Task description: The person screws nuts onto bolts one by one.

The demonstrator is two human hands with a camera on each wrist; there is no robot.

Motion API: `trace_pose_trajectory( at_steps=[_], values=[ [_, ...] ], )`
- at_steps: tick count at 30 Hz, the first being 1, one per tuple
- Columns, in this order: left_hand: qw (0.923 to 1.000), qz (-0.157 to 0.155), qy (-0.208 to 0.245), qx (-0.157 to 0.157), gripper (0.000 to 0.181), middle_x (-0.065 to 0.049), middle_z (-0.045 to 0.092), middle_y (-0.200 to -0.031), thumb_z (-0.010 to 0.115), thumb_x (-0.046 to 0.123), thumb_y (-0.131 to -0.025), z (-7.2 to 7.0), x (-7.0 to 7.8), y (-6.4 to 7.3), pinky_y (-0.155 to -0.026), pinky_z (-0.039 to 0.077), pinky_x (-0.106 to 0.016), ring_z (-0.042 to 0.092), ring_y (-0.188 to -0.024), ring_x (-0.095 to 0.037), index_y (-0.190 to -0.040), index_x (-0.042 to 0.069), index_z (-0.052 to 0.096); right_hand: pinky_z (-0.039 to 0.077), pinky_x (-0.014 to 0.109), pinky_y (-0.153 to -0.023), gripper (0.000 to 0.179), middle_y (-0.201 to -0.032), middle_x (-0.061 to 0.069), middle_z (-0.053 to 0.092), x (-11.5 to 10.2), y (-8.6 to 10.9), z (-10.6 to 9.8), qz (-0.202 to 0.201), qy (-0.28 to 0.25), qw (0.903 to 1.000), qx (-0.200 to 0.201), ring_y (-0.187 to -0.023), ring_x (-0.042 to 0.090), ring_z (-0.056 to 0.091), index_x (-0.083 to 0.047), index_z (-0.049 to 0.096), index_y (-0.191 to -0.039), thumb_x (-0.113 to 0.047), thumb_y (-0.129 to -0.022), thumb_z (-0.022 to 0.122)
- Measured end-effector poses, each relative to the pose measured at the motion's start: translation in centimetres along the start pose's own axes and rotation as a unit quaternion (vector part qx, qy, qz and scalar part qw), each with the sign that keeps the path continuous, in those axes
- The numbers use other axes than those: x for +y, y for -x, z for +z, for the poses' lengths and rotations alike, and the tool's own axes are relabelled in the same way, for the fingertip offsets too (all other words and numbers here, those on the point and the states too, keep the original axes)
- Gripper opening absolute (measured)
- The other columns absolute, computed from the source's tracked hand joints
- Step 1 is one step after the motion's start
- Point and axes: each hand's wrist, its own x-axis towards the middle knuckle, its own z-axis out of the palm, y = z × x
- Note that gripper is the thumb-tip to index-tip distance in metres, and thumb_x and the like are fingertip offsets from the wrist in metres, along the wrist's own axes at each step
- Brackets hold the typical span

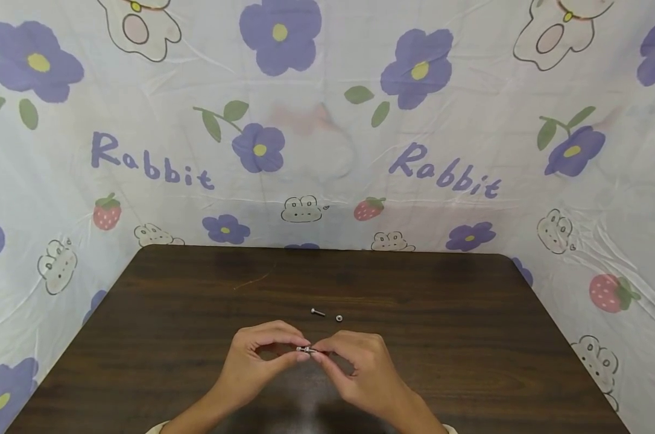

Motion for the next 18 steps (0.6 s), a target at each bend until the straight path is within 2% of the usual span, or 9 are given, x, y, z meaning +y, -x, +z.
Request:
trace_pose_trajectory(
  at_steps=[4,8,9,13,15,16,18],
  values=[
    [0.9998,-0.019,-0.004,-0.002,0.012,-0.006,0.075,-0.096,0.080,0.004,-0.087,-0.01,-0.70,0.24,-0.062,0.061,-0.034,0.071,-0.085,-0.016,-0.098,0.009,0.078,0.059,0.021,-0.069,0.017,-0.083,0.008,0.074,-0.05,-0.14,-0.04,-0.008,0.003,1.0000,-0.001,-0.073,0.017,0.073,0.000,0.072,-0.093,-0.012,-0.102,0.064],
    [0.9991,-0.041,-0.005,-0.008,0.006,-0.003,0.075,-0.096,0.077,0.011,-0.091,0.06,-0.80,0.38,-0.063,0.061,-0.035,0.071,-0.084,-0.016,-0.097,0.011,0.078,0.059,0.021,-0.070,0.019,-0.082,0.009,0.074,-0.10,-0.15,-0.07,-0.008,0.004,1.0000,-0.001,-0.072,0.017,0.073,0.001,0.072,-0.092,-0.013,-0.102,0.063],
    [0.9987,-0.050,-0.001,-0.010,0.005,-0.003,0.075,-0.095,0.075,0.011,-0.094,0.05,-0.78,0.38,-0.063,0.061,-0.035,0.071,-0.083,-0.016,-0.097,0.011,0.078,0.059,0.021,-0.070,0.019,-0.082,0.009,0.074,-0.09,-0.14,-0.07,-0.008,0.004,1.0000,0.000,-0.072,0.017,0.073,0.001,0.072,-0.092,-0.013,-0.102,0.063],
    [0.9969,-0.074,0.021,-0.016,0.018,-0.004,0.074,-0.090,0.059,0.008,-0.103,-0.08,-0.81,0.27,-0.062,0.061,-0.035,0.072,-0.078,-0.019,-0.100,0.011,0.077,0.059,0.021,-0.068,0.017,-0.081,0.008,0.074,-0.11,-0.17,-0.07,-0.010,0.009,0.9999,0.009,-0.071,0.015,0.072,0.000,0.072,-0.091,-0.012,-0.101,0.065],
    [0.9970,-0.068,0.030,-0.019,0.015,-0.006,0.074,-0.093,0.061,0.007,-0.102,-0.17,-0.86,0.22,-0.062,0.061,-0.036,0.072,-0.079,-0.021,-0.106,0.008,0.075,0.059,0.021,-0.067,0.016,-0.081,0.008,0.073,-0.10,-0.19,-0.07,-0.014,0.010,0.9998,0.013,-0.071,0.015,0.072,0.000,0.072,-0.091,-0.011,-0.100,0.066],
    [0.9975,-0.059,0.030,-0.022,0.014,-0.006,0.075,-0.096,0.064,0.007,-0.100,-0.21,-0.88,0.21,-0.062,0.061,-0.036,0.073,-0.080,-0.021,-0.109,0.009,0.075,0.059,0.021,-0.068,0.017,-0.081,0.008,0.073,-0.11,-0.21,-0.08,-0.015,0.011,0.9997,0.014,-0.072,0.015,0.072,0.000,0.072,-0.091,-0.012,-0.101,0.065],
    [0.9984,-0.037,0.032,-0.030,0.023,-0.006,0.074,-0.102,0.076,0.008,-0.092,-0.25,-0.96,0.22,-0.062,0.061,-0.035,0.073,-0.082,-0.021,-0.114,0.008,0.073,0.059,0.021,-0.068,0.017,-0.081,0.009,0.073,-0.11,-0.23,-0.11,-0.017,0.008,0.9997,0.014,-0.072,0.016,0.072,0.001,0.072,-0.092,-0.011,-0.101,0.065]
  ],
)
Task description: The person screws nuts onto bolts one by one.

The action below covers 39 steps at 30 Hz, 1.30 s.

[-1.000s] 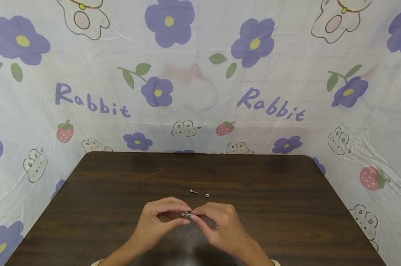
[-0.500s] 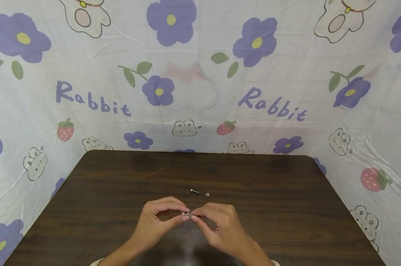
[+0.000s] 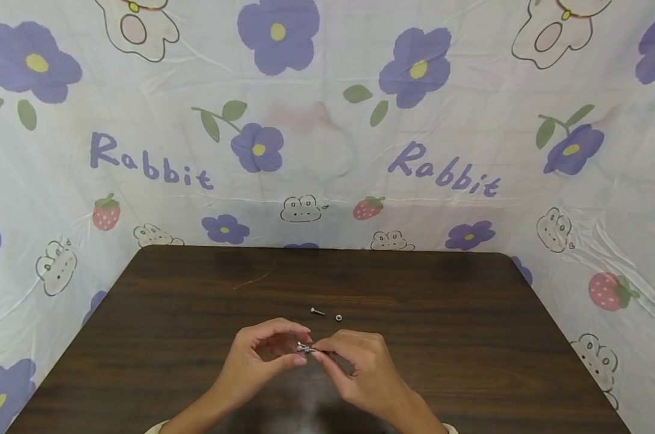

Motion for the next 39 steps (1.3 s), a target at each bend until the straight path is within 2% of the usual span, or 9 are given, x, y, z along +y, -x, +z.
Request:
trace_pose_trajectory(
  at_steps=[3,7,11,21,33,36,39],
  values=[
    [0.9995,0.031,-0.005,-0.010,0.033,-0.003,0.073,-0.106,0.084,0.009,-0.084,0.06,-0.17,-0.02,-0.061,0.061,-0.034,0.073,-0.083,-0.020,-0.115,0.010,0.073,0.059,0.021,-0.070,0.017,-0.082,0.010,0.073,-0.01,-0.02,-0.02,-0.002,-0.003,1.0000,-0.001,-0.073,0.018,0.073,0.002,0.072,-0.092,-0.011,-0.101,0.065],
    [0.9982,0.059,-0.004,-0.009,0.025,-0.002,0.072,-0.103,0.082,0.006,-0.084,0.22,-0.42,-0.10,-0.060,0.061,-0.033,0.072,-0.083,-0.018,-0.108,0.012,0.075,0.059,0.021,-0.069,0.016,-0.082,0.008,0.073,-0.02,-0.01,0.04,-0.001,-0.011,0.9999,-0.003,-0.072,0.017,0.072,0.001,0.071,-0.091,-0.011,-0.101,0.065],
    [0.9975,0.070,-0.009,0.000,0.020,-0.003,0.072,-0.099,0.082,0.003,-0.084,0.25,-0.50,-0.14,-0.059,0.061,-0.033,0.070,-0.084,-0.015,-0.102,0.011,0.076,0.058,0.020,-0.068,0.015,-0.081,0.007,0.073,0.03,0.00,0.12,-0.005,-0.013,0.9999,-0.002,-0.072,0.015,0.072,0.000,0.071,-0.091,-0.010,-0.100,0.065],
    [0.9979,0.050,-0.040,0.010,0.021,-0.007,0.072,-0.095,0.082,-0.003,-0.081,0.26,-0.24,-0.05,-0.057,0.060,-0.032,0.070,-0.082,-0.017,-0.098,0.007,0.076,0.059,0.021,-0.068,0.015,-0.082,0.008,0.073,0.08,0.18,0.15,-0.005,-0.011,0.9999,-0.002,-0.072,0.016,0.072,0.001,0.071,-0.092,-0.010,-0.101,0.065],
    [0.9973,0.012,-0.072,0.010,0.008,-0.002,0.072,-0.096,0.076,0.008,-0.092,0.46,-0.28,0.26,-0.056,0.058,-0.030,0.066,-0.083,-0.010,-0.097,0.013,0.075,0.058,0.020,-0.067,0.018,-0.080,0.009,0.073,-0.01,0.16,0.16,-0.002,-0.002,1.0000,-0.010,-0.071,0.016,0.072,0.001,0.071,-0.091,-0.011,-0.101,0.064],
    [0.9973,0.003,-0.073,0.003,0.004,0.000,0.073,-0.096,0.073,0.012,-0.095,0.52,-0.25,0.29,-0.057,0.058,-0.030,0.067,-0.083,-0.012,-0.098,0.015,0.074,0.058,0.020,-0.067,0.018,-0.080,0.009,0.073,0.00,0.17,0.19,-0.003,0.003,0.9999,-0.010,-0.070,0.016,0.072,0.001,0.071,-0.091,-0.012,-0.102,0.064],
    [0.9978,-0.006,-0.066,-0.010,0.009,-0.001,0.073,-0.092,0.066,0.012,-0.100,0.49,-0.24,0.29,-0.059,0.059,-0.032,0.069,-0.080,-0.018,-0.097,0.016,0.073,0.058,0.020,-0.068,0.018,-0.080,0.008,0.073,0.04,0.19,0.23,-0.006,0.003,0.9999,-0.012,-0.070,0.016,0.072,0.001,0.071,-0.091,-0.012,-0.102,0.064]
  ],
)
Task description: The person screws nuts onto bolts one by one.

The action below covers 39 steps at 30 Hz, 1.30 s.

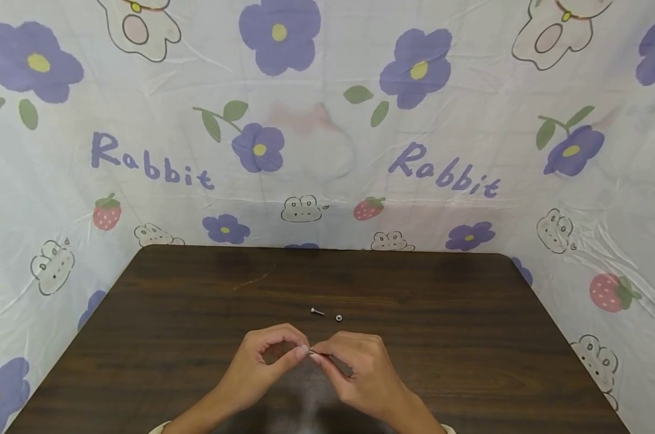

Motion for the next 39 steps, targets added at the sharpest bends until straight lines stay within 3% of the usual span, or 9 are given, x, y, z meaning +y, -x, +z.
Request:
trace_pose_trajectory(
  at_steps=[3,5,9,17,20,25,28,34,39],
  values=[
    [0.9997,-0.001,0.019,-0.012,0.010,-0.004,0.073,-0.090,0.062,0.008,-0.102,-0.1,0.0,0.0,-0.060,0.060,-0.035,0.071,-0.077,-0.021,-0.102,0.013,0.071,0.059,0.020,-0.068,0.019,-0.080,0.008,0.073,0.1,0.1,0.0,-0.001,0.002,1.0000,0.001,-0.069,0.016,0.072,0.001,0.071,-0.090,-0.012,-0.102,0.064],
    [0.9996,0.009,0.026,-0.008,0.011,-0.006,0.073,-0.092,0.065,0.006,-0.099,-0.2,-0.1,-0.1,-0.060,0.061,-0.035,0.072,-0.078,-0.021,-0.108,0.011,0.069,0.059,0.020,-0.067,0.019,-0.080,0.008,0.073,0.1,0.1,0.0,-0.001,0.007,1.0000,0.001,-0.069,0.016,0.072,0.001,0.071,-0.090,-0.012,-0.102,0.063],
    [0.9987,0.043,0.027,0.010,0.038,-0.007,0.073,-0.103,0.081,0.006,-0.087,-0.3,0.0,-0.3,-0.059,0.060,-0.032,0.073,-0.082,-0.018,-0.121,0.010,0.066,0.059,0.020,-0.068,0.021,-0.080,0.009,0.073,0.1,0.1,-0.1,0.004,0.015,0.9999,0.002,-0.070,0.018,0.073,0.002,0.071,-0.091,-0.013,-0.103,0.062],
    [0.9932,0.112,0.022,0.025,0.028,-0.009,0.071,-0.097,0.081,-0.009,-0.080,-0.3,0.8,-0.7,-0.057,0.060,-0.029,0.071,-0.080,-0.016,-0.103,0.004,0.074,0.059,0.021,-0.068,0.018,-0.081,0.009,0.073,0.0,-0.1,0.0,-0.002,0.006,0.9999,0.012,-0.071,0.018,0.073,0.001,0.071,-0.091,-0.011,-0.101,0.064],
    [0.9919,0.122,0.022,0.027,0.026,-0.010,0.071,-0.094,0.079,-0.012,-0.079,-0.4,1.6,-0.8,-0.056,0.059,-0.028,0.069,-0.079,-0.016,-0.099,0.004,0.074,0.059,0.020,-0.067,0.018,-0.080,0.009,0.073,-0.1,-0.1,0.0,-0.001,0.004,0.9999,0.015,-0.070,0.017,0.072,0.001,0.071,-0.091,-0.011,-0.101,0.064],
    [0.9954,0.090,0.015,0.029,0.021,-0.008,0.072,-0.093,0.079,-0.007,-0.083,-0.4,2.0,-0.6,-0.056,0.059,-0.029,0.068,-0.078,-0.013,-0.099,0.006,0.075,0.058,0.020,-0.066,0.018,-0.080,0.008,0.073,-0.2,-0.2,0.1,-0.002,0.004,0.9998,0.019,-0.070,0.016,0.072,0.001,0.071,-0.090,-0.011,-0.101,0.064],
    [0.9979,0.057,0.016,0.027,0.016,-0.006,0.072,-0.094,0.077,-0.002,-0.087,-0.2,1.1,-0.4,-0.056,0.059,-0.030,0.067,-0.078,-0.011,-0.099,0.008,0.075,0.058,0.020,-0.066,0.019,-0.079,0.008,0.073,-0.3,-0.3,0.1,-0.004,0.008,0.9998,0.017,-0.069,0.016,0.072,0.001,0.071,-0.089,-0.012,-0.101,0.064],
    [0.9995,0.021,0.018,0.017,0.006,-0.007,0.072,-0.089,0.072,0.003,-0.094,0.0,-0.2,-0.1,-0.055,0.059,-0.031,0.068,-0.075,-0.010,-0.096,0.009,0.073,0.058,0.020,-0.067,0.020,-0.078,0.009,0.073,-0.3,-0.2,0.2,-0.007,0.013,0.9998,0.010,-0.068,0.017,0.072,0.001,0.071,-0.088,-0.012,-0.102,0.063],
    [0.9997,-0.017,0.016,-0.003,0.018,-0.001,0.071,-0.081,0.063,0.011,-0.102,-0.2,-0.3,-0.1,-0.053,0.056,-0.030,0.067,-0.071,-0.012,-0.089,0.013,0.075,0.058,0.020,-0.066,0.020,-0.078,0.008,0.073,-0.3,-0.2,0.3,-0.009,0.019,0.9997,0.012,-0.068,0.016,0.072,0.001,0.071,-0.088,-0.012,-0.102,0.064]
  ],
)
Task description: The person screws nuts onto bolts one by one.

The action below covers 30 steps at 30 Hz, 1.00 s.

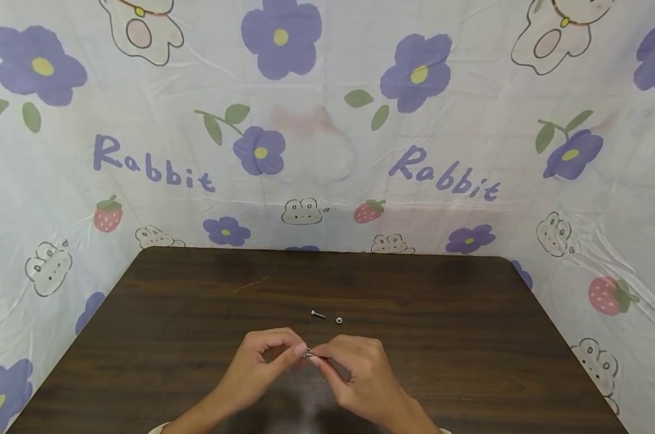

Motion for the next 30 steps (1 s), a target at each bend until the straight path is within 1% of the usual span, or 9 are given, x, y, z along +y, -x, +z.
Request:
trace_pose_trajectory(
  at_steps=[3,5,6,9,11,15,19,25,30],
  values=[
    [0.9996,-0.021,0.013,-0.014,0.021,-0.003,0.073,-0.082,0.057,0.013,-0.105,-0.11,0.18,-0.06,-0.055,0.057,-0.033,0.069,-0.068,-0.015,-0.092,0.011,0.074,0.058,0.020,-0.066,0.020,-0.079,0.009,0.073,0.09,0.11,0.01,0.003,0.005,1.0000,0.004,-0.068,0.017,0.072,0.001,0.071,-0.089,-0.012,-0.102,0.064],
    [0.9992,-0.023,0.030,-0.015,0.013,-0.005,0.074,-0.090,0.060,0.011,-0.103,-0.17,0.28,-0.04,-0.058,0.059,-0.036,0.071,-0.069,-0.019,-0.103,0.009,0.073,0.058,0.020,-0.066,0.020,-0.079,0.008,0.073,0.18,0.18,-0.01,0.005,0.009,0.9999,0.009,-0.069,0.017,0.072,0.001,0.071,-0.089,-0.012,-0.102,0.064],
    [0.9992,-0.016,0.034,-0.012,0.011,-0.007,0.074,-0.094,0.064,0.011,-0.101,-0.19,0.28,-0.04,-0.058,0.060,-0.036,0.072,-0.070,-0.019,-0.108,0.008,0.072,0.058,0.020,-0.066,0.020,-0.079,0.008,0.073,0.21,0.22,-0.02,0.007,0.010,0.9999,0.010,-0.069,0.017,0.072,0.001,0.071,-0.089,-0.012,-0.102,0.064],
    [0.9986,0.025,0.047,0.003,0.028,-0.010,0.073,-0.104,0.075,0.006,-0.092,-0.21,0.19,-0.05,-0.058,0.060,-0.035,0.074,-0.073,-0.020,-0.119,0.007,0.068,0.058,0.020,-0.066,0.019,-0.079,0.007,0.073,0.26,0.28,-0.07,0.010,0.012,0.9997,0.017,-0.069,0.016,0.072,0.001,0.072,-0.090,-0.012,-0.101,0.064],
    [0.9980,0.046,0.041,0.013,0.032,-0.011,0.073,-0.104,0.080,0.004,-0.087,-0.21,0.17,-0.13,-0.058,0.061,-0.034,0.074,-0.076,-0.018,-0.117,0.006,0.069,0.058,0.020,-0.066,0.018,-0.079,0.007,0.073,0.21,0.23,-0.07,0.011,0.010,0.9997,0.022,-0.069,0.015,0.071,0.001,0.072,-0.089,-0.012,-0.101,0.065],
    [0.9976,0.058,0.032,0.016,0.023,-0.009,0.073,-0.097,0.080,-0.001,-0.085,-0.22,0.31,-0.27,-0.058,0.061,-0.033,0.073,-0.076,-0.018,-0.105,0.007,0.073,0.058,0.020,-0.065,0.018,-0.079,0.007,0.073,0.04,0.11,0.00,0.009,0.007,0.9997,0.023,-0.069,0.015,0.071,0.000,0.072,-0.089,-0.011,-0.101,0.065],
    [0.9982,0.053,0.023,0.017,0.020,-0.008,0.073,-0.091,0.080,-0.003,-0.084,-0.22,0.40,-0.37,-0.057,0.060,-0.033,0.072,-0.074,-0.017,-0.099,0.007,0.074,0.058,0.020,-0.065,0.019,-0.078,0.007,0.072,-0.13,-0.06,0.03,0.008,0.006,0.9997,0.020,-0.068,0.015,0.071,0.001,0.071,-0.089,-0.012,-0.101,0.064],
    [0.9987,0.039,0.029,0.016,0.015,-0.008,0.073,-0.088,0.078,0.001,-0.088,-0.20,0.23,-0.20,-0.054,0.059,-0.032,0.071,-0.071,-0.015,-0.100,0.008,0.074,0.058,0.021,-0.064,0.020,-0.077,0.008,0.072,-0.21,-0.18,0.03,0.004,0.003,0.9998,0.022,-0.067,0.016,0.071,0.001,0.071,-0.088,-0.012,-0.101,0.064],
    [0.9996,0.005,0.027,0.002,0.004,-0.004,0.071,-0.082,0.071,0.010,-0.097,-0.20,0.24,-0.07,-0.051,0.055,-0.028,0.069,-0.065,-0.013,-0.098,0.013,0.074,0.058,0.020,-0.064,0.021,-0.076,0.008,0.072,-0.12,-0.10,0.08,-0.001,0.005,0.9998,0.018,-0.067,0.016,0.071,0.002,0.071,-0.087,-0.011,-0.102,0.064]
  ],
)
